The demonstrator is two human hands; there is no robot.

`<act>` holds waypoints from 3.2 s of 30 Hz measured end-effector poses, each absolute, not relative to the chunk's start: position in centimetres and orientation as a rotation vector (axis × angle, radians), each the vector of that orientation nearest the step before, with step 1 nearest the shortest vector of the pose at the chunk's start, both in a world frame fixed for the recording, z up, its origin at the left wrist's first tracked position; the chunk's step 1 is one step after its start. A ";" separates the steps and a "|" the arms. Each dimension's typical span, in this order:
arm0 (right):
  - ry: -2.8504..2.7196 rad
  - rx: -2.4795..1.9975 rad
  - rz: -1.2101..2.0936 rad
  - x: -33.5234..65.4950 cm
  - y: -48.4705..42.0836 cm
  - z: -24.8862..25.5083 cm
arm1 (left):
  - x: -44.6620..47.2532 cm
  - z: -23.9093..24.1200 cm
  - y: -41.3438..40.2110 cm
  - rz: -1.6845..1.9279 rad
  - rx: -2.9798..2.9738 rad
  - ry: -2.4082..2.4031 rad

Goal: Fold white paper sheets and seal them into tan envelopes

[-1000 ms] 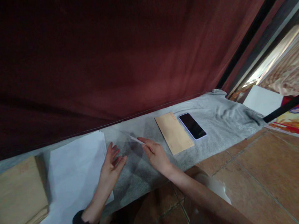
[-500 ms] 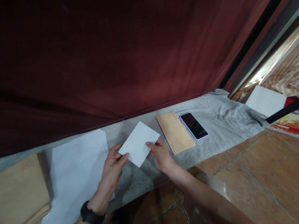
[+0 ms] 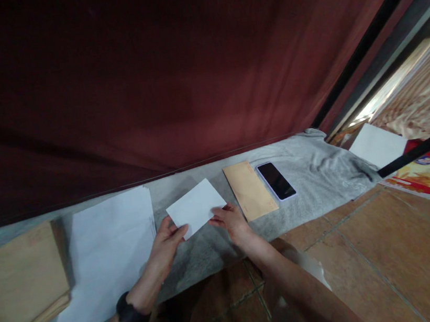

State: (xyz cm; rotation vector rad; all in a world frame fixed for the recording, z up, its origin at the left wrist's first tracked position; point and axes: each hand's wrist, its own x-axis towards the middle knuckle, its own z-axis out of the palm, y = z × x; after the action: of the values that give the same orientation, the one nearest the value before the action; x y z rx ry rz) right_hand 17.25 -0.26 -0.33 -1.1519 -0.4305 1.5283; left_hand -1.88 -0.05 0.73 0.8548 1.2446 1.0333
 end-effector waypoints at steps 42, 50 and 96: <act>-2.324 -1.536 0.223 15.5 -2.0 -4.5 | 0.2 -4.5 -1.3 0.613 2.427 1.587; -2.218 -1.626 0.136 16.4 -2.1 -4.8 | -0.3 -5.5 -1.8 0.622 2.448 1.714; -2.661 -1.333 0.320 20.2 -2.8 -1.0 | -3.0 -3.0 -3.7 0.369 2.671 1.400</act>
State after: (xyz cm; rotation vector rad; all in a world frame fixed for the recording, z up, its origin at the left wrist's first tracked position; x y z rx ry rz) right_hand 20.24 -2.79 -1.01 -1.3328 -2.6613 0.3204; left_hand -3.01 -3.73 -2.99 2.6714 1.4001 0.3690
